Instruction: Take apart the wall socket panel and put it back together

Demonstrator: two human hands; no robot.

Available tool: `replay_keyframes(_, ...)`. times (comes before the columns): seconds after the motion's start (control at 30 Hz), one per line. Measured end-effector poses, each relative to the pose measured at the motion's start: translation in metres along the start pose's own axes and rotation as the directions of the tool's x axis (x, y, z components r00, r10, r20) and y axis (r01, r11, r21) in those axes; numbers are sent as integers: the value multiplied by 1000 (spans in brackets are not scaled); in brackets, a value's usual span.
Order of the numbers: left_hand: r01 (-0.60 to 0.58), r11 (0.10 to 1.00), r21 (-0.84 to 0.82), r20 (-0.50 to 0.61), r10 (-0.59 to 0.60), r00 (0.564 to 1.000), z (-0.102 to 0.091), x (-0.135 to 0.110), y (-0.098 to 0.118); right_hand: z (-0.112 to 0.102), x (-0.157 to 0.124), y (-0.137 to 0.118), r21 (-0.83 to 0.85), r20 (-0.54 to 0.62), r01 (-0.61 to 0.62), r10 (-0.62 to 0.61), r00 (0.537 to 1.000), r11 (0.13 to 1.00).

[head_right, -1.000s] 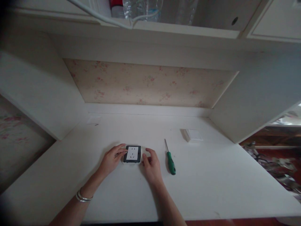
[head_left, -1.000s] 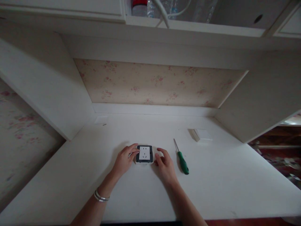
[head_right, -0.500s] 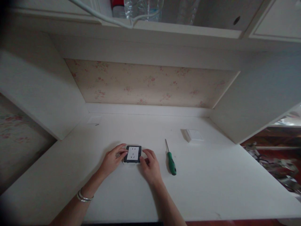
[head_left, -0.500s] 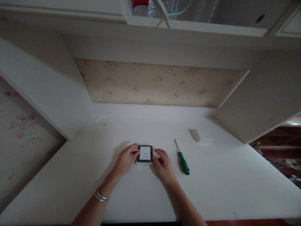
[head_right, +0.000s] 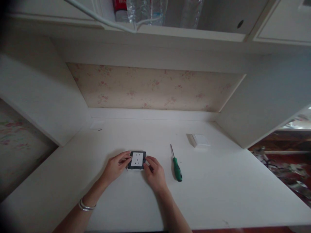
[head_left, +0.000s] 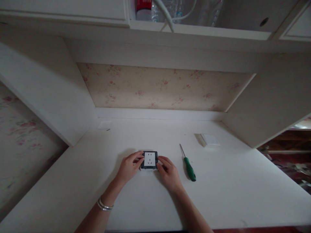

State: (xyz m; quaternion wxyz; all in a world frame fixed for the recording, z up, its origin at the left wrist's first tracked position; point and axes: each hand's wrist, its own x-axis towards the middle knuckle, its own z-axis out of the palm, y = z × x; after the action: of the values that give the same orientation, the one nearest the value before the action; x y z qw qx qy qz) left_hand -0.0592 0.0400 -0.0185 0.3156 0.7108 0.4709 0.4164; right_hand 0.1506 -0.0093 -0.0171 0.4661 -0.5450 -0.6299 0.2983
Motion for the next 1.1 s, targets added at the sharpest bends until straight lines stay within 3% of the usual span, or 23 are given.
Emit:
replay_keyframes(0.3,15,999,36,-14,-14,1000,0,0,4,0,-1,-1,-10,-9,16,-16,1000,1000)
replay_keyframes(0.73,-85,991,99,10,84,996,1,-3,3,0,0,-1,-9,-1,16,-16,1000,1000)
replay_keyframes(0.9,-84,990,111,-27,88,996,1,-2,4,0,0,1,-25,5,12,-12,1000,1000)
replay_keyframes(1.1,-170,973,156,-12,174,985,-1,0,10,0,1,0,-26,15,15,-15,1000,1000)
